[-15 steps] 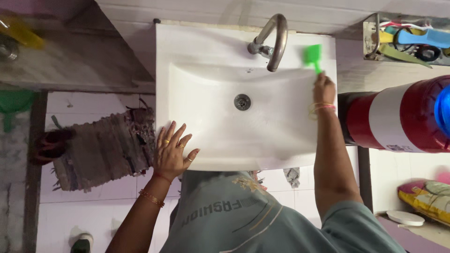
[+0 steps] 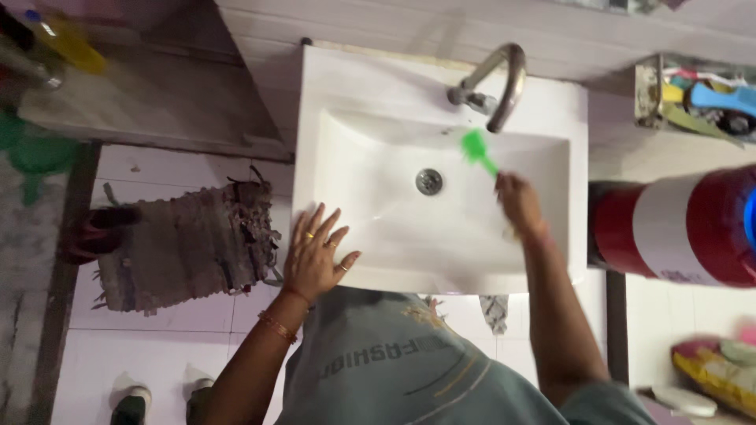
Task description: The person scrubs a white bathroom sink using a green brush. They systematically clean the basin, faucet, and surrounding surfaces while standing barefoot on a tiled floor.
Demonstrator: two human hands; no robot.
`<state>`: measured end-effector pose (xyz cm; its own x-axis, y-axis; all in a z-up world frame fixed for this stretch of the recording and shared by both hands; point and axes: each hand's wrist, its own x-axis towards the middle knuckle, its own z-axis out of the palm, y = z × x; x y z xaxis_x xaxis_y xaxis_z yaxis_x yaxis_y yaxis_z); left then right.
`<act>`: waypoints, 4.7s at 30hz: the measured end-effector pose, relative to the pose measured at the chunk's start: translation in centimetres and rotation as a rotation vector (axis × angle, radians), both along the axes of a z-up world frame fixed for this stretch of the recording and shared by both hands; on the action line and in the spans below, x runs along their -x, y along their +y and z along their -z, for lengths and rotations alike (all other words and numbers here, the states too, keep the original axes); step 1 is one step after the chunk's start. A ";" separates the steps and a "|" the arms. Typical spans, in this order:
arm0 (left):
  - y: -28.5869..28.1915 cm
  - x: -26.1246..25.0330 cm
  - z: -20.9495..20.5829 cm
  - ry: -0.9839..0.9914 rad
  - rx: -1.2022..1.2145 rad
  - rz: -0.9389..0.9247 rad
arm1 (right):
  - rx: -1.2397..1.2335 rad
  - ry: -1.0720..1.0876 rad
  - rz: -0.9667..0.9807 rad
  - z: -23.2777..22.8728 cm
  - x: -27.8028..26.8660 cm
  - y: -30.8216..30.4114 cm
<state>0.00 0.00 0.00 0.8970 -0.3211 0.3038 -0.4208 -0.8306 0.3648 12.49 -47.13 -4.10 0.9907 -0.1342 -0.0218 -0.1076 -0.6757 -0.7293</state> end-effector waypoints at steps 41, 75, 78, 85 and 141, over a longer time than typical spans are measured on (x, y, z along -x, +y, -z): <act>0.4 -0.1 0.6 -0.044 0.193 0.045 | 0.034 0.054 -0.186 1.2 -21.1 27.3; 1.4 0.7 3.4 -0.103 0.371 0.062 | -0.118 0.170 -0.136 2.9 -13.6 22.5; 2.1 1.0 2.7 -0.136 0.615 -0.063 | 0.024 0.250 -0.386 3.5 -10.6 22.7; 6.6 0.7 0.7 -0.160 0.936 -0.380 | 0.340 0.725 -0.628 -5.1 14.6 22.7; 0.3 -0.2 1.1 -0.004 0.272 -0.030 | 0.550 -0.044 -0.186 8.6 32.8 7.6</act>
<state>0.24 0.28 -1.08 0.9037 -0.2004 0.3784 -0.3991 -0.7144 0.5747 -20.27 -39.52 -12.73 0.9972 0.0617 0.0433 0.0711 -0.9611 -0.2668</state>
